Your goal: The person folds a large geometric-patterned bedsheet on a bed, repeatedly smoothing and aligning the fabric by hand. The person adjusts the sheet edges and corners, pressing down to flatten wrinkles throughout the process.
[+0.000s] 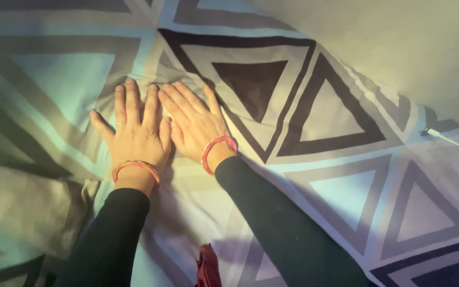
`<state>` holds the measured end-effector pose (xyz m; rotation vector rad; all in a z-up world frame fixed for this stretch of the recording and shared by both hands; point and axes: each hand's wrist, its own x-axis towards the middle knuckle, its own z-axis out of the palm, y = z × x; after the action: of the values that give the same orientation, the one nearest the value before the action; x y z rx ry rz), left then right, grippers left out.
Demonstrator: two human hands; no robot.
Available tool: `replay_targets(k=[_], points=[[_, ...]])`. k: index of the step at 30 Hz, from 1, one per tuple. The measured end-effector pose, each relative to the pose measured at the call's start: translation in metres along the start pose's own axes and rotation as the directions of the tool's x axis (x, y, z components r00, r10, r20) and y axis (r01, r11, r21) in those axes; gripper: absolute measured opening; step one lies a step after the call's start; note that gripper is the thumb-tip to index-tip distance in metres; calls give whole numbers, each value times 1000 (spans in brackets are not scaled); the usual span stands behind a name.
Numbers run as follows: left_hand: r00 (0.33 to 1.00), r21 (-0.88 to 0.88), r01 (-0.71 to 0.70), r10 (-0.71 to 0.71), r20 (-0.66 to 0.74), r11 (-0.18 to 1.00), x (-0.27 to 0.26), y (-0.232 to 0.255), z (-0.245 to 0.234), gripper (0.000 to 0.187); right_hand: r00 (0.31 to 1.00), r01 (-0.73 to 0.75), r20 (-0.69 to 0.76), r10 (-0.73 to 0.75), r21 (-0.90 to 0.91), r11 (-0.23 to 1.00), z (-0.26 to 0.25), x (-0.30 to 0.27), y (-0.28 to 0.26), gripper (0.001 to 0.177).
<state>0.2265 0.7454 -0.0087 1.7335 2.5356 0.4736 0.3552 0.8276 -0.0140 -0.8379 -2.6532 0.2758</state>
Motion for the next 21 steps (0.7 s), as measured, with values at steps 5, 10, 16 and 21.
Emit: replay_targets(k=[5,10,16,21], points=[[998,-37,65,-65,-9,997,19,4,0,59,998,-57,16,58,-5,998,-4,1,-4,58],[997,-18,75,-76,-28,997,16,4,3,58,997,-64,50,64,2,998,-2,3,-2,57],[996,5,83,-83,-29,997,20,6,1,61,992,-20,123,18,17,1000,-10,8,0,57],[994,-24,85,-87,-60,996,18,6,0,61,973,88,201,-110,118,989,-19,11,26,60]])
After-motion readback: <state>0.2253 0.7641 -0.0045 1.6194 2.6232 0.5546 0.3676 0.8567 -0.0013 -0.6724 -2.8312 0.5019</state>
